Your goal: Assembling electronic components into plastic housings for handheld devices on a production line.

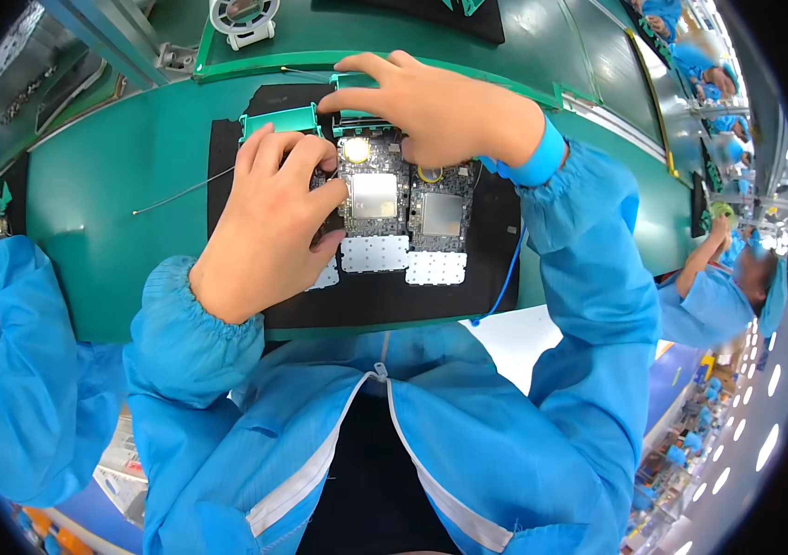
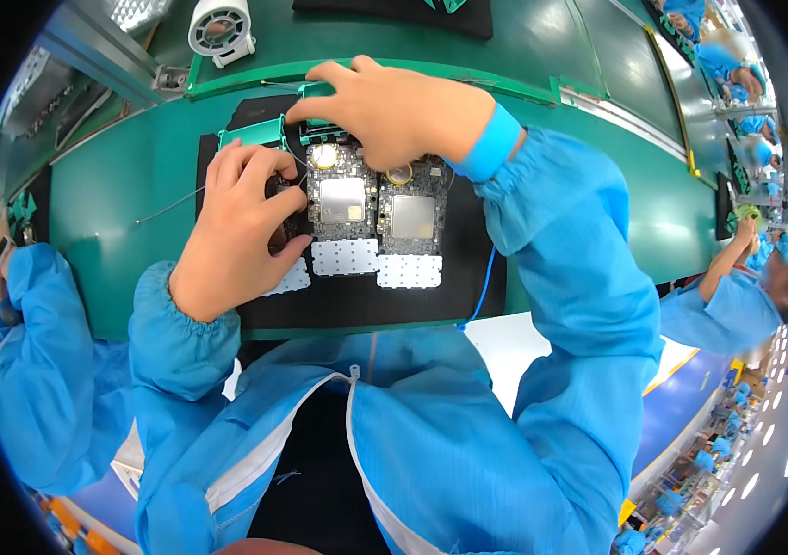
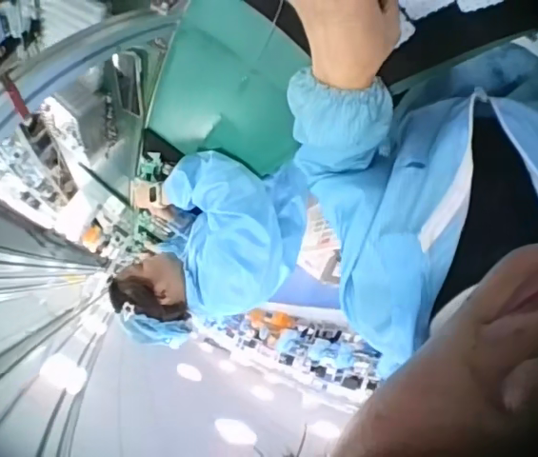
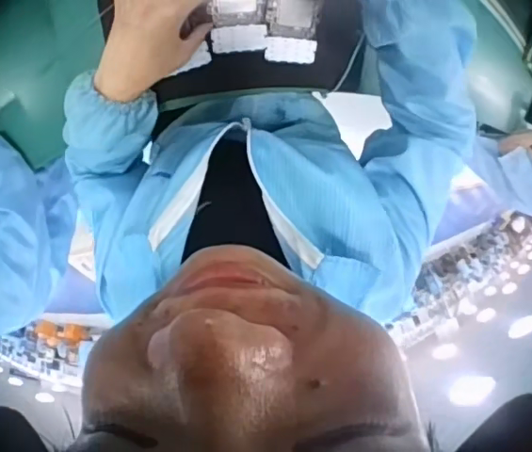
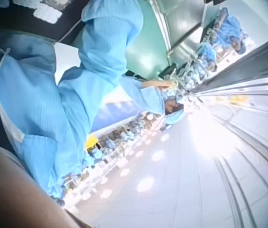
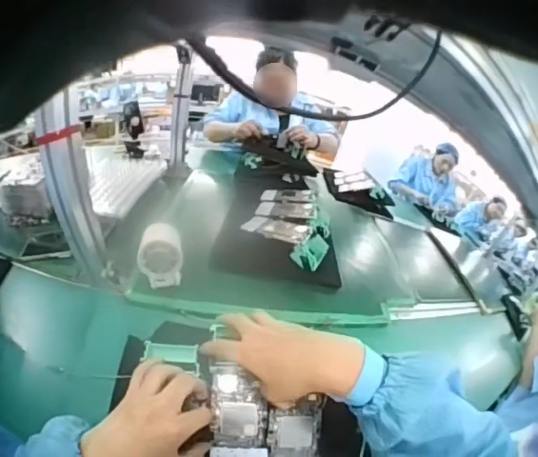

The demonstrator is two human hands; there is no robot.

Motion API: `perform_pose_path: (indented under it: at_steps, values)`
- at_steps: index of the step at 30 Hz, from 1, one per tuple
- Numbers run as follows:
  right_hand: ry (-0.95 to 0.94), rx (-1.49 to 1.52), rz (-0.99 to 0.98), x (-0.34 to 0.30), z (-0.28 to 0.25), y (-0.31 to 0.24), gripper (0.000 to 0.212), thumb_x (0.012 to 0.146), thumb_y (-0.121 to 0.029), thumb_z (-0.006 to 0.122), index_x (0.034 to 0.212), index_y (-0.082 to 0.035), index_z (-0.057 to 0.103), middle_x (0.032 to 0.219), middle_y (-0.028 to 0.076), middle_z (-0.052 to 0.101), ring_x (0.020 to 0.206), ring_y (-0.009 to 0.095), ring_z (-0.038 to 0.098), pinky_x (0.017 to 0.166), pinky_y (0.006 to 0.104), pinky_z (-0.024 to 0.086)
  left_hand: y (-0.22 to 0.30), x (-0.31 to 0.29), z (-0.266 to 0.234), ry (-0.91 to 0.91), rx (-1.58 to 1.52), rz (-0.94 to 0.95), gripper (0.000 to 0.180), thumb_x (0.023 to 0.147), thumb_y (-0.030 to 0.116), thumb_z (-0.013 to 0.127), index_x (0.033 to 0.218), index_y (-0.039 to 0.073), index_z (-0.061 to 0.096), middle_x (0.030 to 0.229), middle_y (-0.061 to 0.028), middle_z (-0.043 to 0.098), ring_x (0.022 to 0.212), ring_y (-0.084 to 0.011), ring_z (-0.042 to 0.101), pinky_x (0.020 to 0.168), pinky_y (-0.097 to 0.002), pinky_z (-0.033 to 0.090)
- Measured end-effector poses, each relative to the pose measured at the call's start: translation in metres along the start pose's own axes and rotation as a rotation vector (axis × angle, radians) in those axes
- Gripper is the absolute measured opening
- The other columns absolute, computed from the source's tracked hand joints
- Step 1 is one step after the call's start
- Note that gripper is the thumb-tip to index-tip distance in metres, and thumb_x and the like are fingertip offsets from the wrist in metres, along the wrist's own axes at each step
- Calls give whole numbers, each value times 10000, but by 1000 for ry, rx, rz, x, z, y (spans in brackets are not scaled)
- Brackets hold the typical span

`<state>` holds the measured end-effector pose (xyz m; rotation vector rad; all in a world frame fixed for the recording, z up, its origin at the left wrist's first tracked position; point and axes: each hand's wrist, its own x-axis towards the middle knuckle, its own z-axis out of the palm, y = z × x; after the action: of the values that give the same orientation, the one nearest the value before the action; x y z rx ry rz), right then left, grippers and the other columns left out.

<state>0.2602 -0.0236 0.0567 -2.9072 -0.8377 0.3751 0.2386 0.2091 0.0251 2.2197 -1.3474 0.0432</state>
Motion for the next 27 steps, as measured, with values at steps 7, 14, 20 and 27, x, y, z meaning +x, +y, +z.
perform_pose_path:
  at_steps: [7, 14, 20, 27]
  values:
    - [76, 182, -9, -34, -35, 0, 783, 641, 36, 732, 1362, -155, 491, 1385, 138, 426, 1125, 385, 558, 908, 422, 527, 22, 0, -13, 62, 118, -111, 385, 677, 3, 750, 1034, 77, 627, 1095, -113, 547, 1086, -327, 541, 1107, -577, 320]
    - [294, 250, -178, -71, -28, 6, 713, 688, -62, 763, 1349, -136, 505, 1409, 136, 423, 973, 358, 638, 801, 425, 545, 41, 25, -14, 183, -20, 27, 338, 758, 80, 771, 1080, 86, 668, 1039, -127, 571, 958, -320, 592, 852, -428, 448]
    - [205, 400, -128, -90, -24, 2, 781, 683, -45, 784, 1379, -131, 438, 1484, 140, 345, 953, 373, 647, 792, 430, 547, 44, 33, -12, 131, -321, -59, 234, 810, 49, 751, 1028, 31, 669, 913, -122, 565, 730, -248, 613, 657, -344, 505]
    - [452, 264, -171, -95, -1, -16, 771, 599, 48, 796, 1274, -84, 448, 1406, 145, 386, 1007, 420, 624, 800, 443, 551, 39, 27, -14, -57, -508, -229, 293, 762, 124, 820, 971, 6, 651, 869, -97, 602, 677, -158, 585, 602, -289, 459]
